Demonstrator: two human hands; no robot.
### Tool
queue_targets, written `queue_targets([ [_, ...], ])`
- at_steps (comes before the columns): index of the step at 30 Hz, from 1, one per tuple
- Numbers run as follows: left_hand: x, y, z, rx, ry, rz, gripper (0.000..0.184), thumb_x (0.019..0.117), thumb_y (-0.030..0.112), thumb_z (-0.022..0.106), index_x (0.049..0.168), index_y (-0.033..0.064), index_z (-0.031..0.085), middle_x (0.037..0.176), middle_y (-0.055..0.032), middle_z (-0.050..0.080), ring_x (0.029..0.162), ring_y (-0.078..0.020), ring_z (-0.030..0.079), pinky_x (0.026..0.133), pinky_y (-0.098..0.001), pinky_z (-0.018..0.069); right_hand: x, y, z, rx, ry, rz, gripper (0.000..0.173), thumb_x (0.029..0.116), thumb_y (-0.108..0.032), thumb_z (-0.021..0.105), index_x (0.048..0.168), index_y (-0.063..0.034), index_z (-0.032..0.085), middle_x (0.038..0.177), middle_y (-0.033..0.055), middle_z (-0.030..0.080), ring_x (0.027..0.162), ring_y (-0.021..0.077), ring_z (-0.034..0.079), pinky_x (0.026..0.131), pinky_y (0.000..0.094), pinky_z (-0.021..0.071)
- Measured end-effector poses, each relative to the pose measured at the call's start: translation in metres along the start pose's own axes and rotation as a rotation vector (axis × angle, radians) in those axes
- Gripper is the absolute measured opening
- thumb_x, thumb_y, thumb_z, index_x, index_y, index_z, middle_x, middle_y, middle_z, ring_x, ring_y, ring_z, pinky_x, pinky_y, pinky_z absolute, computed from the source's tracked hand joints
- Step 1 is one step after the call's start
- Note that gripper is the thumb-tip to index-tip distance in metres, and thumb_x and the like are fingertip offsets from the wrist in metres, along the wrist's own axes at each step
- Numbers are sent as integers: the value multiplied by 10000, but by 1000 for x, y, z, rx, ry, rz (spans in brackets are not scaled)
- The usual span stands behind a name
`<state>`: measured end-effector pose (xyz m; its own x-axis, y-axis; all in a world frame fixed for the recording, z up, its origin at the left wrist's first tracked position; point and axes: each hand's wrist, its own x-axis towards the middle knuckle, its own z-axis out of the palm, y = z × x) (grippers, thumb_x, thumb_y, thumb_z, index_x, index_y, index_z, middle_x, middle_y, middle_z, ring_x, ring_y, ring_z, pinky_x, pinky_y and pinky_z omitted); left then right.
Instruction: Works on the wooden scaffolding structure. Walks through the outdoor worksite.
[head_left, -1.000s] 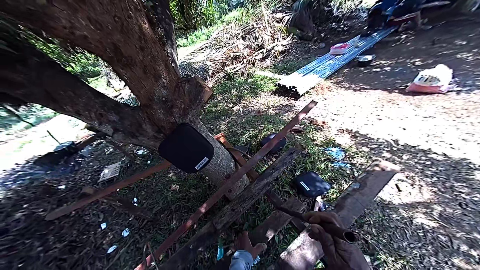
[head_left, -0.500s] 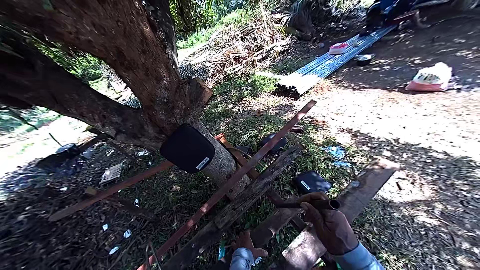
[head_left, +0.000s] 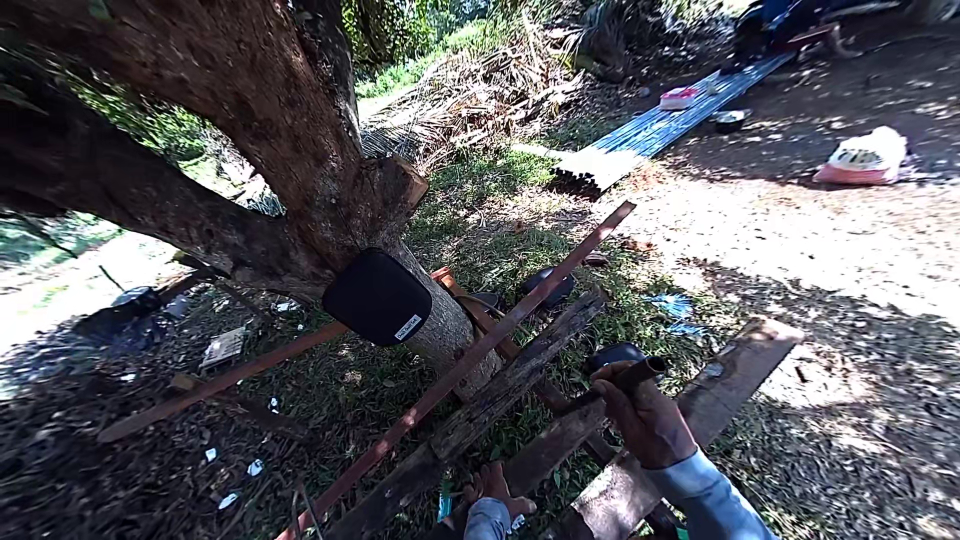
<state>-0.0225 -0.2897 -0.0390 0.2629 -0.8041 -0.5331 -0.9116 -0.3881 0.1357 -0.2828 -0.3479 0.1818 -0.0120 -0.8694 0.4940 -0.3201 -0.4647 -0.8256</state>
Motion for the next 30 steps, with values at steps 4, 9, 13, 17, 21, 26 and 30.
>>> queue_targets([
  [4, 3, -1, 4, 8, 0, -3, 1137, 592, 813, 759, 1541, 278, 431, 1536, -129, 495, 1395, -389, 465, 1064, -672, 401, 7, 3, 4, -13, -26, 31, 253, 1029, -357, 583, 1168, -155, 644, 930, -30, 704, 684, 87, 661, 594, 304, 597],
  [9, 4, -2, 4, -34, -1, 3, 1136, 585, 787, 792, 1537, 281, 435, 1541, -116, 490, 1420, -382, 433, 1086, -677, 373, 10, 5, 12, -29, -37, 9, 240, 1025, -344, 588, 1149, -149, 653, 923, -29, 700, 675, 83, 650, 603, 299, 593],
  [13, 2, -2, 3, -23, -3, 8, 1132, 601, 789, 784, 1546, 277, 428, 1543, -112, 490, 1420, -378, 434, 1088, -674, 365, 12, 3, 14, -138, -70, 47, 300, 1032, -420, 543, 1138, -161, 649, 862, -20, 687, 662, 106, 654, 605, 353, 592],
  [17, 3, -1, 5, -3, 6, -3, 1120, 598, 799, 769, 1535, 281, 440, 1523, -99, 512, 1397, -368, 459, 1075, -664, 381, 18, 6, 15, -200, -89, 55, 377, 1038, -511, 498, 1137, -179, 647, 817, -29, 684, 630, 115, 660, 585, 374, 599],
  [21, 5, -1, 7, 8, 7, -12, 1119, 595, 804, 766, 1533, 285, 445, 1515, -95, 521, 1383, -368, 474, 1068, -663, 393, 24, 13, 18, -171, -70, 23, 435, 1044, -544, 461, 1123, -160, 651, 824, -20, 679, 624, 117, 650, 572, 375, 592],
  [26, 8, 0, 9, 8, 12, -19, 1135, 578, 810, 770, 1528, 276, 452, 1517, -105, 516, 1385, -376, 471, 1065, -680, 387, 33, 8, 19, -96, -47, 20, 491, 1038, -590, 441, 1113, -155, 657, 845, -22, 688, 612, 98, 641, 542, 340, 583],
  [30, 9, -1, 9, -7, 0, -15, 1143, 582, 801, 780, 1537, 275, 437, 1539, -110, 490, 1410, -385, 441, 1081, -685, 371, 44, -5, 20, -92, -59, 18, 515, 1029, -616, 452, 1136, -150, 644, 813, -28, 692, 580, 101, 643, 525, 338, 583],
])
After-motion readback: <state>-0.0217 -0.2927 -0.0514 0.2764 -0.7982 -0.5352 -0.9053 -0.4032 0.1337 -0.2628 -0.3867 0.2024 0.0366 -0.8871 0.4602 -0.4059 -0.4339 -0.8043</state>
